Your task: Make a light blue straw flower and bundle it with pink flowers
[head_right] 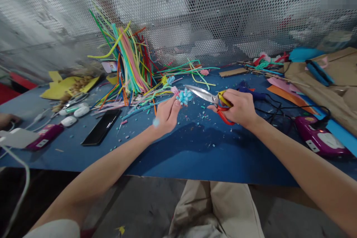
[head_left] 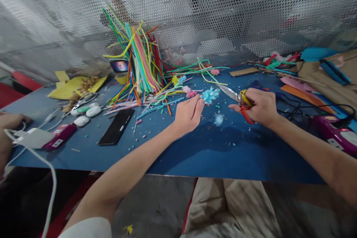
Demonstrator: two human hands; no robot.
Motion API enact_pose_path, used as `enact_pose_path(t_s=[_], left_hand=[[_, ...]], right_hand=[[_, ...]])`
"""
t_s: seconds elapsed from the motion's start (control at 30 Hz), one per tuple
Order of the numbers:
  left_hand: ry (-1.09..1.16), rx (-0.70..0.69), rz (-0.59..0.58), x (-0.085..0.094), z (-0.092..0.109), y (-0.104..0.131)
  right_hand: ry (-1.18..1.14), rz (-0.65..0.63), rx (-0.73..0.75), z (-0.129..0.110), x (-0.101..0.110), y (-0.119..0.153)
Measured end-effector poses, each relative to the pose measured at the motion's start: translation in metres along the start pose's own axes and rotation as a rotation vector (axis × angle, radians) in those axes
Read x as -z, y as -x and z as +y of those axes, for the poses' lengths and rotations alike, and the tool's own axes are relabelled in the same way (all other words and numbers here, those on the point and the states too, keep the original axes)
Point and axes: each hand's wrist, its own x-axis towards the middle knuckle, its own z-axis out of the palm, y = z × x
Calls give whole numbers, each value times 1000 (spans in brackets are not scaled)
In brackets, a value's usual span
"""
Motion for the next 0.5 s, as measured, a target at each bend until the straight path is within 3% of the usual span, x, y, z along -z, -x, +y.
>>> enact_pose_path(t_s=[0.13,0.27,0.5], left_hand=[[-166,9,-6,0,-1,-1],[-310,-16,-22,-2,-4,-4],[-348,-78,18,-10,-13,-5]], right_hand=[[45,4,-148,8,-4,-5],[135,-110,-236,21,-9,-6],[282,-335,-158,30,-23,6]])
